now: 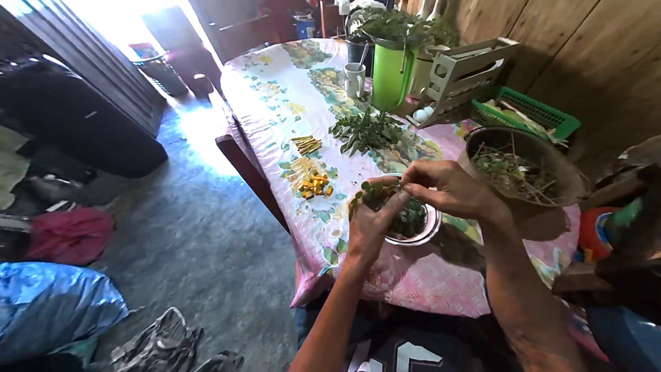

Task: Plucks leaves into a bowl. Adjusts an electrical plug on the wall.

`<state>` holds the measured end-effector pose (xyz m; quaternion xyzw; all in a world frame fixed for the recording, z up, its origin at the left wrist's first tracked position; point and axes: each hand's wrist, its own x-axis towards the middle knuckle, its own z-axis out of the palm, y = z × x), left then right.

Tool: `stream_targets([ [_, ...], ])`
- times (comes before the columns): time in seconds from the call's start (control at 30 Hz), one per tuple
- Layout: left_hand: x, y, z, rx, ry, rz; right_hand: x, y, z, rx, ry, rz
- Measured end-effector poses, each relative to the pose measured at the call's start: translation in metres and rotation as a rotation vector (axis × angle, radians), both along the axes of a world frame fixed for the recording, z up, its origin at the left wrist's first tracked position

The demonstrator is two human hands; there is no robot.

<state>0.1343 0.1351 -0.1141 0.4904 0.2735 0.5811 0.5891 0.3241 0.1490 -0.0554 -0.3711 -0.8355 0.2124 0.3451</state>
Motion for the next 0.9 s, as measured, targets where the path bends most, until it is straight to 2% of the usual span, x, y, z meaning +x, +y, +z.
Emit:
stream_targets([
  [0.1,0.003,0.001,-0.001,-0.004,-0.001,0.042,-0.002,0.007,-0.008,0.027,-0.002,0.039],
  [0.33,0.002,0.009,-0.011,0.119,0.126,-0.061,0.010,-0.001,-0.013,0.022,-0.042,0.040],
  [0.53,0.002,0.010,-0.011,0.143,0.169,-0.048,0.013,-0.004,-0.010,0.050,-0.077,0.021],
  [0.77,-0.011,0.016,-0.008,0.105,0.132,0.028,0.038,-0.023,0.000,0.063,-0.158,-0.161],
  [0.9,-0.018,0.017,-0.010,0.085,0.147,0.041,0.068,-0.044,0.010,0.093,-0.183,-0.367],
])
